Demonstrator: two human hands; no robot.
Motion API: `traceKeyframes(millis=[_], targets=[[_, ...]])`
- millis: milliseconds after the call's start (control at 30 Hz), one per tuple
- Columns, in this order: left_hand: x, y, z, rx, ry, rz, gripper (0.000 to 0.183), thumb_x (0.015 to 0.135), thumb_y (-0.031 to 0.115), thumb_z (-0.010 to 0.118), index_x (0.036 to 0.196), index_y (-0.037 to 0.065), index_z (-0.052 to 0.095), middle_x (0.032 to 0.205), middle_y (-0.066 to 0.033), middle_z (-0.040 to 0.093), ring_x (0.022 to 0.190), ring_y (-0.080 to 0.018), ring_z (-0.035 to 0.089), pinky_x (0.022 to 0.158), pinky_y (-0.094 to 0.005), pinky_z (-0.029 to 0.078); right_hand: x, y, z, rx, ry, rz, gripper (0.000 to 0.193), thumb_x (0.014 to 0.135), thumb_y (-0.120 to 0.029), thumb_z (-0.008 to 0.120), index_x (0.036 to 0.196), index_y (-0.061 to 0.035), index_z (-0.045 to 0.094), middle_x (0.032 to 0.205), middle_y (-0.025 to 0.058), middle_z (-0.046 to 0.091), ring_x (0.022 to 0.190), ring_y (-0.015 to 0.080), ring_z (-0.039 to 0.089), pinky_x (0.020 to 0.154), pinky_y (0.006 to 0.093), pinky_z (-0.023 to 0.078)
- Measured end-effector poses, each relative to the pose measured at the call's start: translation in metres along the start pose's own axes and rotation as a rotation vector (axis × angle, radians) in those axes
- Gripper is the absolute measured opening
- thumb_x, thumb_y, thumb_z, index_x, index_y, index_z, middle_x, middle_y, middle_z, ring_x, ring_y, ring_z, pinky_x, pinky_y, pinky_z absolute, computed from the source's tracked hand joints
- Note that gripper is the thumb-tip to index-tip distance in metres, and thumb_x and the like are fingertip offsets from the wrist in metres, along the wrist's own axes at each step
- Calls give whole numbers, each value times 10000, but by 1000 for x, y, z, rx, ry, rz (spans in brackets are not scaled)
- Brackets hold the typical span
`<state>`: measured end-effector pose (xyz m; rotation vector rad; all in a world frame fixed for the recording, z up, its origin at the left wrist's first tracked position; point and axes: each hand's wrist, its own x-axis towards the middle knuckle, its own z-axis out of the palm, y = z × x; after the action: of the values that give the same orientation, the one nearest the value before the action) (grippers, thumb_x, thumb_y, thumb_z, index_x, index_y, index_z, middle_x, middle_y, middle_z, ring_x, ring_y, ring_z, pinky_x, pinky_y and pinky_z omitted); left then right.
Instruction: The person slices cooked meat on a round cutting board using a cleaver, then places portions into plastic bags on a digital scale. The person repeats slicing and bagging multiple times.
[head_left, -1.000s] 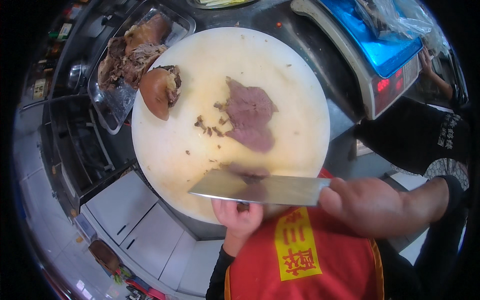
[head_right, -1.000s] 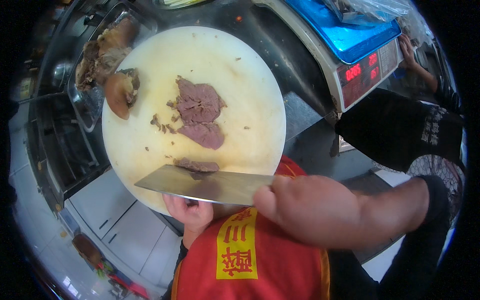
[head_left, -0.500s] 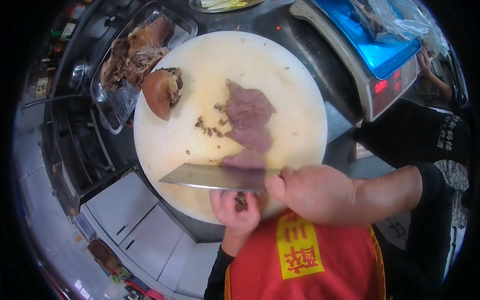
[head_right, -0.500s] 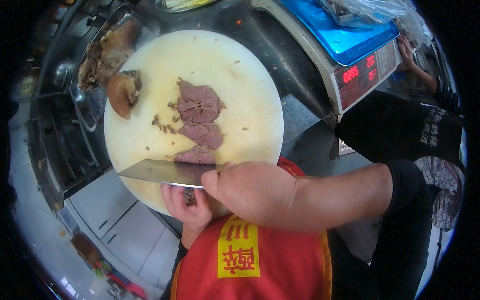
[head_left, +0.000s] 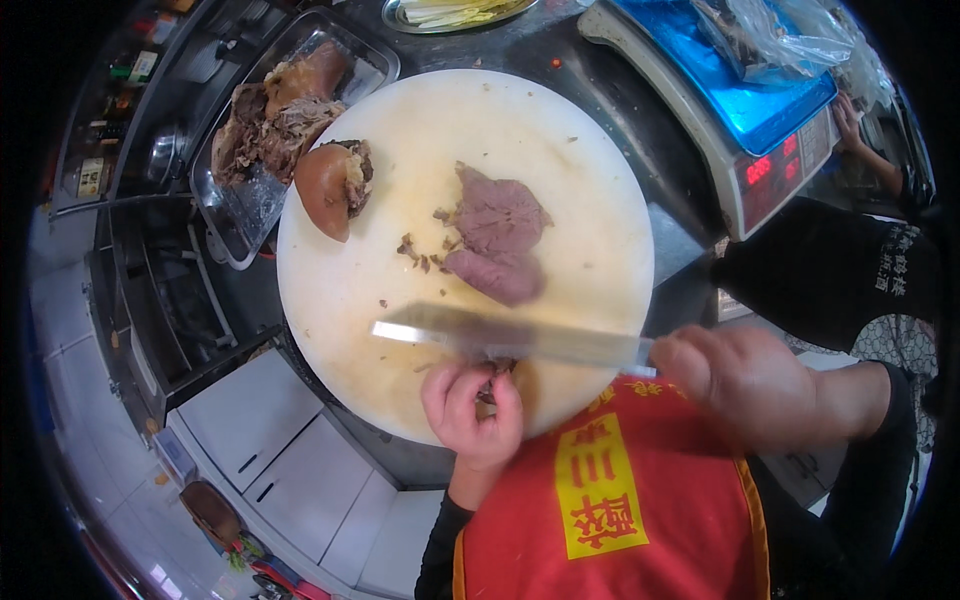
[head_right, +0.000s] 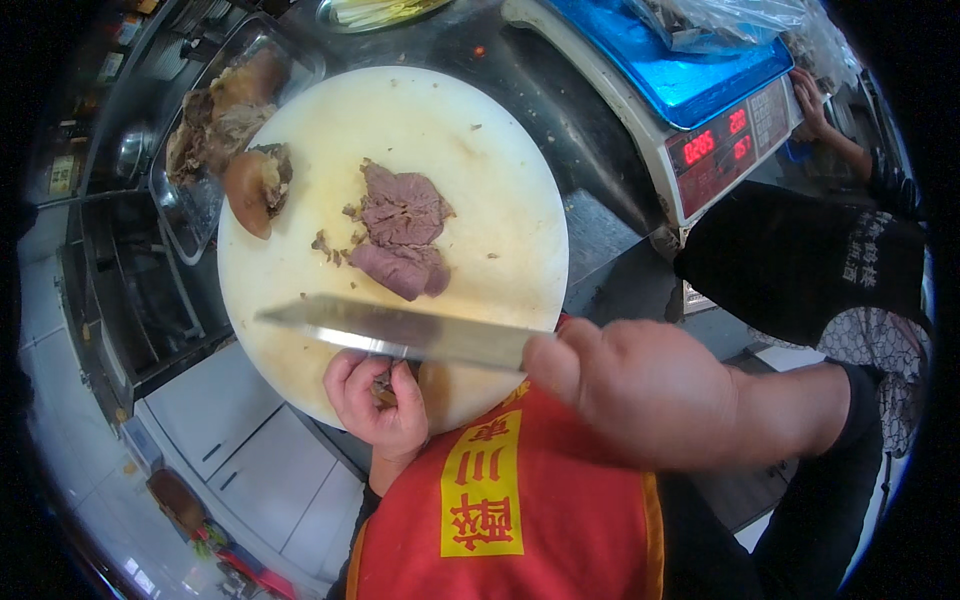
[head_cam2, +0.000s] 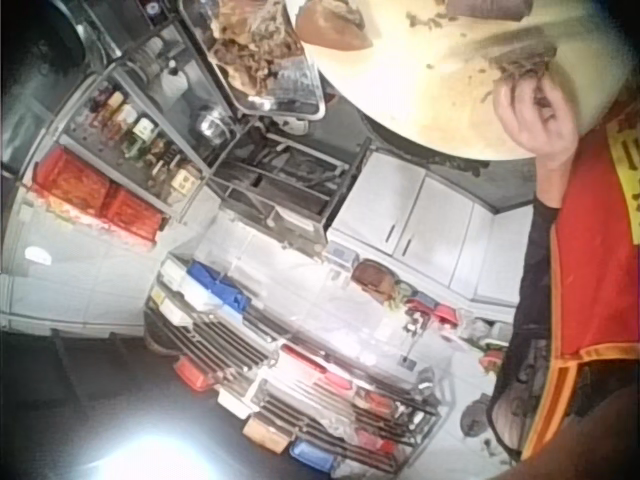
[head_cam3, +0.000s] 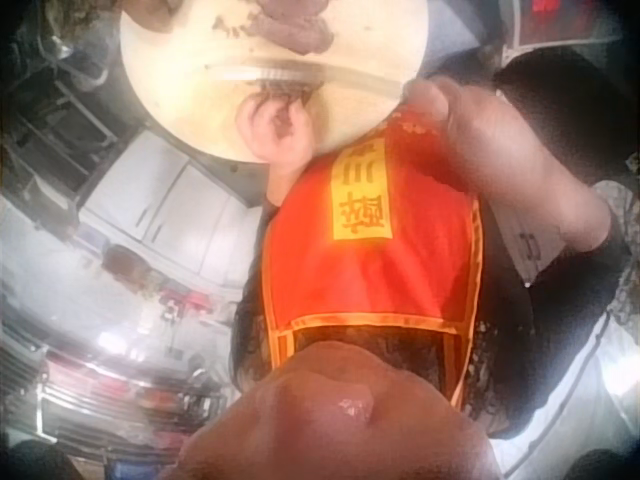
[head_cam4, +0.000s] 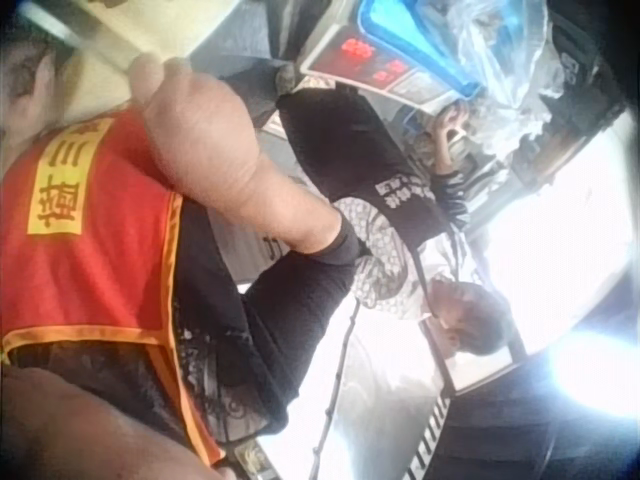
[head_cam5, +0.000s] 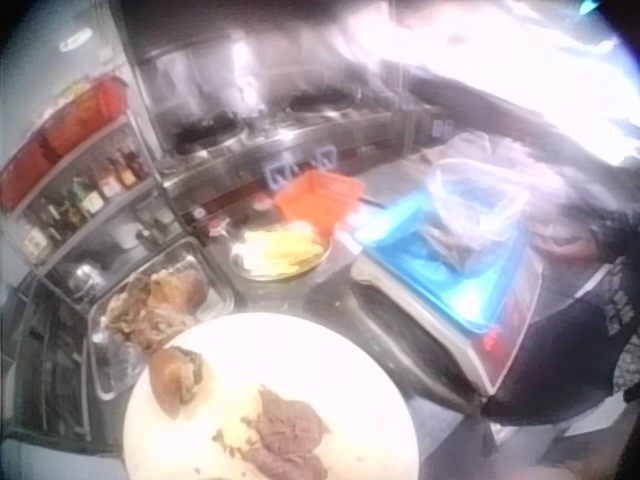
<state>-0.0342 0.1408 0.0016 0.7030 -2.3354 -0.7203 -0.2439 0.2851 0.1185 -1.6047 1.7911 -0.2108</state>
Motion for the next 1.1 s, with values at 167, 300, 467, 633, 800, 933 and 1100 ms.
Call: traceKeyframes(millis=[167,300,467,633,800,933,1100], targets=[[-5,2,6,-611,-24,-335,329,773,153,604,1050,-5,527,1071,-149,550,953,-228,544,777,-358,467,-8,-18,-12,-46,-50,-133,279,799,-142,576,979,-6,414,727,109,512,542,212,576,414,279,460],[-5,4,14,-913,63,-474,349,813,169,545,1097,-27,492,1044,-114,563,917,-221,563,773,-371,488,-11,-23,-15,-75,-95,-110,300,795,-151,610,973,-10,415,710,105,523,540,197,580,399,265,456],[-6,2,13,-818,8,-388,369,797,157,567,1101,-33,481,1027,-115,564,866,-226,581,758,-360,489,-9,-20,-17,27,-193,-95,385,779,-157,649,1030,-8,398,771,146,563,581,224,610,432,269,493],[-3,-8,8,-437,7,-188,393,723,158,663,1035,-32,520,989,-113,576,842,-228,580,733,-354,480,5,-15,-13,100,-133,-102,237,811,-142,580,926,-14,417,708,113,529,547,209,582,402,278,458],[-1,-6,3,-155,-13,-76,306,699,201,690,916,5,598,914,-117,587,819,-273,567,741,-369,444,9,-16,-8,85,-36,-152,184,818,-122,546,913,-18,426,725,126,532,607,224,592,463,290,475],[-1,-3,2,-84,-11,-83,284,687,211,692,893,29,621,915,-128,587,838,-310,552,775,-389,422,12,-18,-7,18,-128,-74,163,800,-109,535,888,-20,431,705,117,525,622,221,592,491,292,482],[-1,-4,1,-17,-27,-62,241,694,165,672,891,35,625,962,-135,582,865,-321,542,792,-397,413,25,-21,-10,-9,-61,-153,138,780,-102,524,847,-22,433,678,101,520,605,216,587,493,280,477]])
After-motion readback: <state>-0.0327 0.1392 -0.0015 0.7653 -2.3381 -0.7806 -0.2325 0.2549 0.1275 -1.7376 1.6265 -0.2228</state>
